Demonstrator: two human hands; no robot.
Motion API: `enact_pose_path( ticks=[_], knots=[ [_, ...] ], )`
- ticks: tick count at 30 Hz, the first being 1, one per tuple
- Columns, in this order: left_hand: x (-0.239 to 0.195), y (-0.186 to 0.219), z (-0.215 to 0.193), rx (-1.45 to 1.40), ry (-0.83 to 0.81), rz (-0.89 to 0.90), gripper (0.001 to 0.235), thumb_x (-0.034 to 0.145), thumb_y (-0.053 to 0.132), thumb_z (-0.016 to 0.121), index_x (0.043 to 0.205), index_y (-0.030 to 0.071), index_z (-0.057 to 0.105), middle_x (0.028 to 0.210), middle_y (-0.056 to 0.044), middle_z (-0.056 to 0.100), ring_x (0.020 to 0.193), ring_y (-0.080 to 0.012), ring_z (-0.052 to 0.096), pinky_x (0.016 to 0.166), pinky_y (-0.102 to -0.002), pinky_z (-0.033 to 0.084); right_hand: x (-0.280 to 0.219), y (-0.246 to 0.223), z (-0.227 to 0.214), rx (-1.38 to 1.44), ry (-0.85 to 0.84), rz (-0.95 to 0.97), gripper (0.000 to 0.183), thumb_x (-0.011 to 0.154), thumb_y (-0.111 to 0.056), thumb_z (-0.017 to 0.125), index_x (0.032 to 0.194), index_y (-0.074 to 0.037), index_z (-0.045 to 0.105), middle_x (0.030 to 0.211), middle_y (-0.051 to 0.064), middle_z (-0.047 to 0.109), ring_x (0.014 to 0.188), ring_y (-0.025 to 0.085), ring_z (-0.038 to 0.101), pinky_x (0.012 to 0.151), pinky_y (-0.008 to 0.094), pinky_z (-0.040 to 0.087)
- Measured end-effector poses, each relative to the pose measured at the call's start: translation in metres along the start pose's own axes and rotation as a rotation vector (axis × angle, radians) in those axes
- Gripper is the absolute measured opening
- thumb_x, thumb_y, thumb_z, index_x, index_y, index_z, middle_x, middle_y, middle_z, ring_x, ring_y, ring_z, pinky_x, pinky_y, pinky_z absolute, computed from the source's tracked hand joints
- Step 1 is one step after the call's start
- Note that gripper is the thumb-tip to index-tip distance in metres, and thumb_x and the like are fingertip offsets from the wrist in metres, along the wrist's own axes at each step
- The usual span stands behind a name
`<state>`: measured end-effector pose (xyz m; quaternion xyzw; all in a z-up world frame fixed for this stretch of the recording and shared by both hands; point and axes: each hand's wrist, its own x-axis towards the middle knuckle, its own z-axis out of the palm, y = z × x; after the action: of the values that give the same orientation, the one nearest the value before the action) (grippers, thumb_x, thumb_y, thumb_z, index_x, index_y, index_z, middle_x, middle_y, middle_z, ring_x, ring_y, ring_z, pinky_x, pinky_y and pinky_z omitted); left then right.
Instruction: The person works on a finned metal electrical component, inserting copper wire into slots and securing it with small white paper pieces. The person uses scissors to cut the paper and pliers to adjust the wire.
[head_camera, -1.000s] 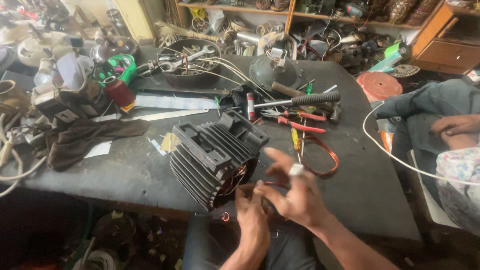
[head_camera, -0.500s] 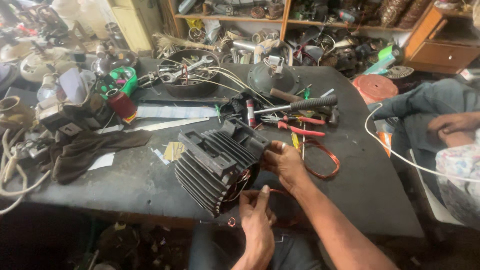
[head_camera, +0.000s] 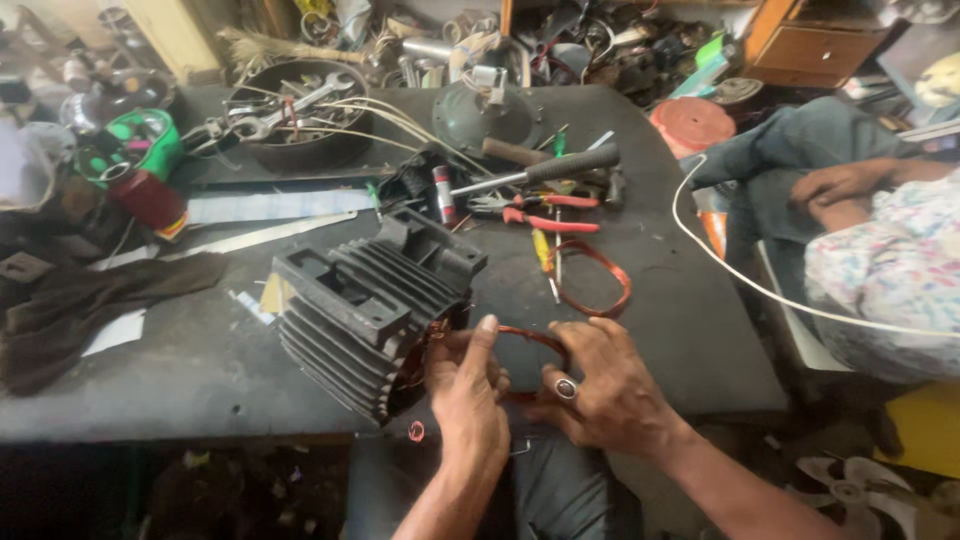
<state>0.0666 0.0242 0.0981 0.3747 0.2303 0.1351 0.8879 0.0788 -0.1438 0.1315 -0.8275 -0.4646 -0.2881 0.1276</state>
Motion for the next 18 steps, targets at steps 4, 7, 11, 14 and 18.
enact_pose_path(
  ticks=[4,7,11,14,18],
  knots=[
    [0.005,-0.005,0.004,0.184,0.051,0.099,0.025,0.084,0.02,0.08,0.093,0.008,0.06,0.075,0.002,0.056,0.06,-0.0073,0.047,0.051,-0.025,0.038,-0.006,0.006,0.007,-0.033,-0.024,-0.047,0.029,0.081,-0.031,0.08,0.078,-0.008,0.062,0.111,0.017,0.065,0.106,0.033,0.066,0.101,0.053,0.048],
    [0.011,-0.01,-0.001,0.257,0.077,0.134,0.029,0.082,0.02,0.082,0.094,0.008,0.059,0.079,0.001,0.059,0.064,-0.0085,0.05,0.054,-0.026,0.041,-0.005,0.005,0.017,-0.013,-0.033,-0.06,0.039,0.08,-0.042,0.078,0.075,-0.007,0.062,0.098,0.016,0.063,0.089,0.03,0.063,0.083,0.048,0.047],
    [0.023,-0.023,-0.005,0.337,0.05,0.37,0.028,0.08,0.013,0.087,0.092,0.005,0.063,0.085,-0.001,0.065,0.077,-0.0079,0.06,0.07,-0.022,0.048,-0.01,0.005,0.032,-0.018,-0.007,-0.03,0.042,0.083,-0.045,0.076,0.07,-0.008,0.061,0.078,0.01,0.056,0.066,0.026,0.054,0.062,0.043,0.039],
    [0.03,-0.031,-0.007,0.27,0.162,0.211,0.029,0.074,0.009,0.08,0.091,0.008,0.057,0.079,-0.001,0.057,0.066,-0.0105,0.052,0.055,-0.027,0.043,-0.02,0.006,0.043,-0.062,-0.008,-0.059,0.038,0.086,-0.04,0.074,0.069,-0.009,0.058,0.073,0.008,0.051,0.061,0.024,0.051,0.06,0.042,0.039],
    [0.028,-0.039,-0.006,0.317,0.148,0.406,0.022,0.078,0.005,0.073,0.092,0.005,0.056,0.081,-0.002,0.056,0.066,-0.0113,0.051,0.057,-0.028,0.044,-0.032,0.008,0.051,0.043,-0.021,-0.1,0.033,0.089,-0.029,0.074,0.068,-0.011,0.055,0.074,0.005,0.048,0.064,0.023,0.051,0.063,0.039,0.04]
  ],
)
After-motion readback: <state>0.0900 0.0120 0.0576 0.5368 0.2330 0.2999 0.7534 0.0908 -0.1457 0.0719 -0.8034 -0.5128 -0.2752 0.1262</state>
